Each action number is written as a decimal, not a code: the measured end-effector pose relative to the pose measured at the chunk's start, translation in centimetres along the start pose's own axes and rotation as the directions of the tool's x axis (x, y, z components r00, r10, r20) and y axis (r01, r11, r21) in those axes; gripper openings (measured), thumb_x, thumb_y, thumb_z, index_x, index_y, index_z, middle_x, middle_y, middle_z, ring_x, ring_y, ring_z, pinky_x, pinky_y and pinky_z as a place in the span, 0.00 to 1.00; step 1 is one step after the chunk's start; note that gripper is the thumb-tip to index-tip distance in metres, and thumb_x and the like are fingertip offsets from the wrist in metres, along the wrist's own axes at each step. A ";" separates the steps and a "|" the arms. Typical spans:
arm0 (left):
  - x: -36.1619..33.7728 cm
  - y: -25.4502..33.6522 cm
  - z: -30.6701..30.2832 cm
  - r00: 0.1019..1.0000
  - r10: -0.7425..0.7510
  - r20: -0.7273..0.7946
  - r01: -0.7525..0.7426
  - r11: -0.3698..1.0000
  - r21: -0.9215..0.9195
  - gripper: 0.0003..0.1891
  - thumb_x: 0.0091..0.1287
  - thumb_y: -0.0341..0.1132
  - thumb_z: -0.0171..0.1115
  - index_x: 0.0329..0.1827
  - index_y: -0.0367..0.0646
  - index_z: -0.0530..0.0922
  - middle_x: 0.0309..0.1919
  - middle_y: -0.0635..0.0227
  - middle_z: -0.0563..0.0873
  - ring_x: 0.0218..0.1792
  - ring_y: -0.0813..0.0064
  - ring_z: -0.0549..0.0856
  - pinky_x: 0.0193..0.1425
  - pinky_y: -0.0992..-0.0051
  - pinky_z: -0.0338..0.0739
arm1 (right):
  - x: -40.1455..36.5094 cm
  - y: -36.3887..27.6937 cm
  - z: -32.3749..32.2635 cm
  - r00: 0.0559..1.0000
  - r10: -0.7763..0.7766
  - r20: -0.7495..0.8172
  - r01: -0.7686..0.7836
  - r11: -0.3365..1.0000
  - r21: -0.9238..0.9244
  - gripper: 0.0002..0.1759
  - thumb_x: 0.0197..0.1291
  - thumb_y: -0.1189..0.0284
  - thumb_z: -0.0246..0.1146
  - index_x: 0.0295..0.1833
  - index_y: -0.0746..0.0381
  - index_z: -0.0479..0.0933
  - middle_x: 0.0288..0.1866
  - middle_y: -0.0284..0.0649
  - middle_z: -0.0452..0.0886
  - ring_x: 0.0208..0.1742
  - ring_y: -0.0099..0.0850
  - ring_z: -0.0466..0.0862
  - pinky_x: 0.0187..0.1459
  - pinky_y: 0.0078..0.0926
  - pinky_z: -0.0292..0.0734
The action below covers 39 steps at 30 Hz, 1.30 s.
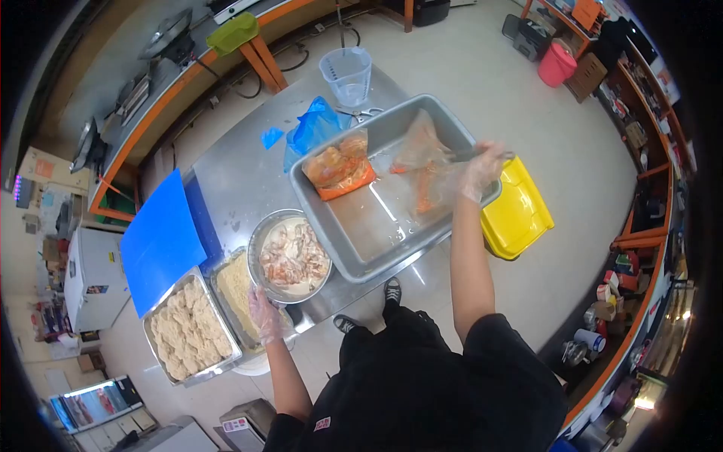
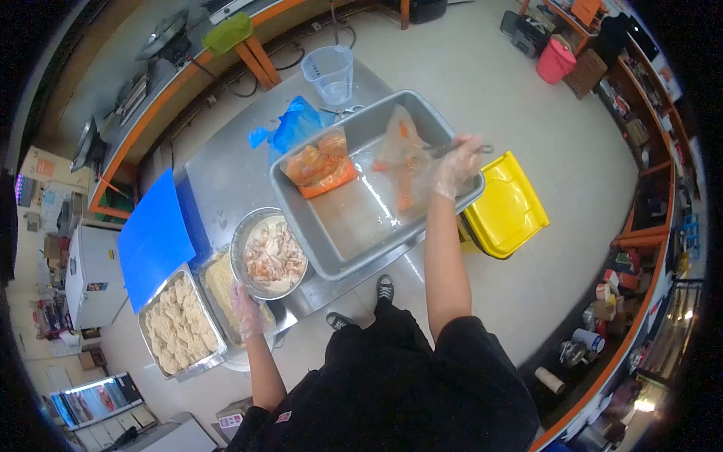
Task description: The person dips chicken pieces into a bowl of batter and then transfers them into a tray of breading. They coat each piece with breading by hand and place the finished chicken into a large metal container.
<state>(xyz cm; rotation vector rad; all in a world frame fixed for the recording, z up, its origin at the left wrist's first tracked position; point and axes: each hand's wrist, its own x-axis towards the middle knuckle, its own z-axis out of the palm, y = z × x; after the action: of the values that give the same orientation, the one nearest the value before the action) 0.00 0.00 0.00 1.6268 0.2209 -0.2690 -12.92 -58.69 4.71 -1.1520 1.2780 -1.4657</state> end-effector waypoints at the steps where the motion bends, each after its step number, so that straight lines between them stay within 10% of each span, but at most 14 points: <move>1: -0.2 0.5 0.0 1.000 0.002 -0.011 -0.002 1.000 -0.008 0.23 0.86 0.44 0.60 0.78 0.47 0.75 0.50 0.72 0.89 0.38 0.85 0.86 0.34 0.81 0.81 | -1.0 0.6 -1.4 0.991 -0.080 0.109 0.115 0.925 -0.363 0.25 0.86 0.52 0.55 0.68 0.60 0.83 0.49 0.45 0.90 0.62 0.39 0.85 0.67 0.43 0.76; 3: -0.4 -1.8 2.2 0.999 -0.046 0.009 0.047 0.997 -0.068 0.24 0.85 0.45 0.60 0.78 0.46 0.75 0.49 0.72 0.88 0.37 0.85 0.85 0.35 0.80 0.81 | -1.3 -0.8 -4.8 0.969 -0.134 0.205 0.187 0.947 -0.262 0.25 0.83 0.55 0.61 0.70 0.64 0.81 0.56 0.45 0.89 0.63 0.40 0.85 0.69 0.41 0.77; 6: -0.2 -0.1 0.1 0.997 -0.066 0.026 0.067 0.998 -0.023 0.25 0.85 0.46 0.60 0.78 0.44 0.74 0.52 0.70 0.87 0.38 0.82 0.87 0.38 0.77 0.84 | -6.0 -1.9 -8.9 0.927 0.334 0.169 -0.354 0.929 0.104 0.28 0.79 0.59 0.65 0.74 0.65 0.78 0.71 0.45 0.84 0.68 0.41 0.82 0.74 0.39 0.74; 8: -0.6 0.4 0.0 0.995 -0.096 0.024 0.097 0.993 -0.062 0.23 0.86 0.44 0.60 0.77 0.44 0.75 0.50 0.71 0.87 0.34 0.86 0.85 0.33 0.81 0.81 | -5.9 -4.0 -12.7 0.926 0.357 0.118 -0.364 0.930 0.042 0.31 0.78 0.60 0.67 0.79 0.65 0.74 0.81 0.45 0.76 0.74 0.39 0.79 0.77 0.38 0.73; 12: -2.8 4.6 -0.8 0.986 -0.113 -0.125 0.087 0.977 -0.193 0.21 0.87 0.44 0.59 0.75 0.42 0.75 0.58 0.65 0.85 0.35 0.82 0.86 0.36 0.76 0.87 | -2.2 -5.8 -18.8 0.970 -0.046 0.240 0.148 0.891 -0.430 0.31 0.85 0.54 0.58 0.80 0.64 0.73 0.79 0.48 0.77 0.75 0.40 0.80 0.74 0.39 0.76; 16: -2.6 5.2 -5.7 0.975 -0.075 -0.207 0.019 0.966 -0.259 0.19 0.88 0.44 0.56 0.71 0.40 0.77 0.63 0.62 0.85 0.43 0.77 0.88 0.44 0.71 0.89 | -7.5 -11.1 -13.7 0.894 -0.142 0.425 0.280 0.917 -0.283 0.32 0.83 0.55 0.63 0.80 0.63 0.73 0.77 0.48 0.78 0.72 0.41 0.81 0.73 0.39 0.77; 19: -1.7 3.1 -9.3 0.960 0.165 -0.227 -0.146 0.985 0.095 0.17 0.88 0.41 0.56 0.69 0.39 0.78 0.66 0.58 0.85 0.52 0.72 0.88 0.58 0.68 0.87 | -18.5 -17.6 -6.5 0.822 -0.082 0.564 0.261 0.934 -0.244 0.27 0.81 0.59 0.64 0.75 0.65 0.78 0.70 0.42 0.81 0.66 0.35 0.81 0.70 0.34 0.76; 23: 0.8 2.7 -8.4 0.846 0.490 0.211 -0.482 0.532 0.696 0.23 0.83 0.33 0.55 0.79 0.40 0.74 0.76 0.48 0.79 0.70 0.50 0.85 0.78 0.51 0.76 | -26.3 -19.9 -0.7 0.601 -0.023 0.799 0.444 0.841 -0.310 0.23 0.80 0.61 0.64 0.70 0.65 0.82 0.62 0.42 0.86 0.65 0.34 0.82 0.71 0.34 0.73; 26: 1.3 -1.5 -4.9 0.787 0.402 0.468 -0.562 0.156 0.812 0.30 0.82 0.35 0.53 0.86 0.41 0.66 0.85 0.46 0.69 0.80 0.41 0.75 0.84 0.40 0.65 | -29.4 -19.8 0.7 0.463 -0.018 0.886 0.481 0.845 -0.235 0.20 0.78 0.64 0.66 0.66 0.65 0.84 0.62 0.40 0.86 0.64 0.31 0.82 0.70 0.33 0.73; 29: 4.7 -3.8 -4.9 0.769 0.362 0.527 -0.582 0.057 0.811 0.33 0.84 0.42 0.50 0.90 0.42 0.61 0.89 0.49 0.63 0.86 0.40 0.66 0.87 0.32 0.55 | -29.8 -17.9 0.8 0.264 -0.138 0.955 0.725 0.682 -0.102 0.14 0.76 0.72 0.66 0.61 0.63 0.86 0.59 0.43 0.89 0.60 0.32 0.88 0.64 0.34 0.81; 32: 7.9 -3.0 -5.3 0.851 0.332 0.407 -0.379 -0.148 0.913 0.35 0.85 0.47 0.50 0.90 0.43 0.60 0.89 0.55 0.63 0.88 0.42 0.61 0.88 0.32 0.50 | -32.3 -17.8 1.1 0.229 0.080 0.970 0.745 0.627 -0.227 0.12 0.74 0.71 0.67 0.58 0.63 0.87 0.55 0.47 0.91 0.54 0.36 0.91 0.59 0.35 0.84; 39: 2.2 0.3 -6.8 0.885 -0.033 0.464 -0.448 0.208 0.870 0.39 0.85 0.58 0.47 0.91 0.43 0.58 0.92 0.58 0.58 0.90 0.48 0.57 0.90 0.36 0.45 | -36.6 -12.2 3.3 -0.064 0.207 0.976 0.809 0.584 -0.070 0.12 0.70 0.71 0.69 0.55 0.62 0.87 0.52 0.53 0.89 0.51 0.48 0.91 0.54 0.44 0.85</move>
<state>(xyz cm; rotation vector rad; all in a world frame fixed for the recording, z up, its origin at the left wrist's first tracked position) 2.44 6.73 0.07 2.8029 -0.6837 -0.5885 -2.36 -22.37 13.21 -2.5828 0.2714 0.1518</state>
